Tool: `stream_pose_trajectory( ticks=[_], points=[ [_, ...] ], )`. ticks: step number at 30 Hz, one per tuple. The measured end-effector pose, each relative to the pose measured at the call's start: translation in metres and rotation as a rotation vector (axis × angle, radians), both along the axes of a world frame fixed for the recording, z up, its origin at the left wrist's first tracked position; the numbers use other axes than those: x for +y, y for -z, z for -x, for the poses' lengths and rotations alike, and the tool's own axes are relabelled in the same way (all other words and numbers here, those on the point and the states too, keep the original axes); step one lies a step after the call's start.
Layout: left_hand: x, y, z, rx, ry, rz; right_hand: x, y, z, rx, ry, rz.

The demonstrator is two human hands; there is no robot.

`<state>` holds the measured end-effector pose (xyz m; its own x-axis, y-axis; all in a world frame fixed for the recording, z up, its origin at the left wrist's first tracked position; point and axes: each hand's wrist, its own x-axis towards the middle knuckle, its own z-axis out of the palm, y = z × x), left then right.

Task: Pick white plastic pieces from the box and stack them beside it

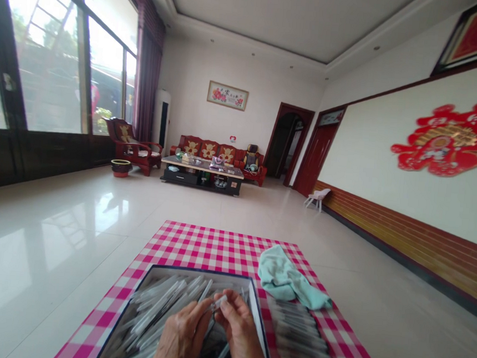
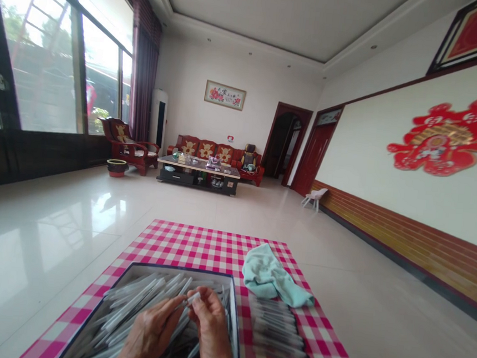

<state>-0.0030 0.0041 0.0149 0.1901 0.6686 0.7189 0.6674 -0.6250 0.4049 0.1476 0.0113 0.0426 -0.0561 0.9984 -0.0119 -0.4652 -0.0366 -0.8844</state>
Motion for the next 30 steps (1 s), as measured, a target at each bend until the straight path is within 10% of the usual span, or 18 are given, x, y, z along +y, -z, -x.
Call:
stream_pose_trajectory(
  ticks=[30],
  points=[
    [-0.004,-0.010,-0.001,-0.022,0.035,0.023,-0.002,-0.002,-0.002,-0.243,-0.003,-0.142]
  ],
)
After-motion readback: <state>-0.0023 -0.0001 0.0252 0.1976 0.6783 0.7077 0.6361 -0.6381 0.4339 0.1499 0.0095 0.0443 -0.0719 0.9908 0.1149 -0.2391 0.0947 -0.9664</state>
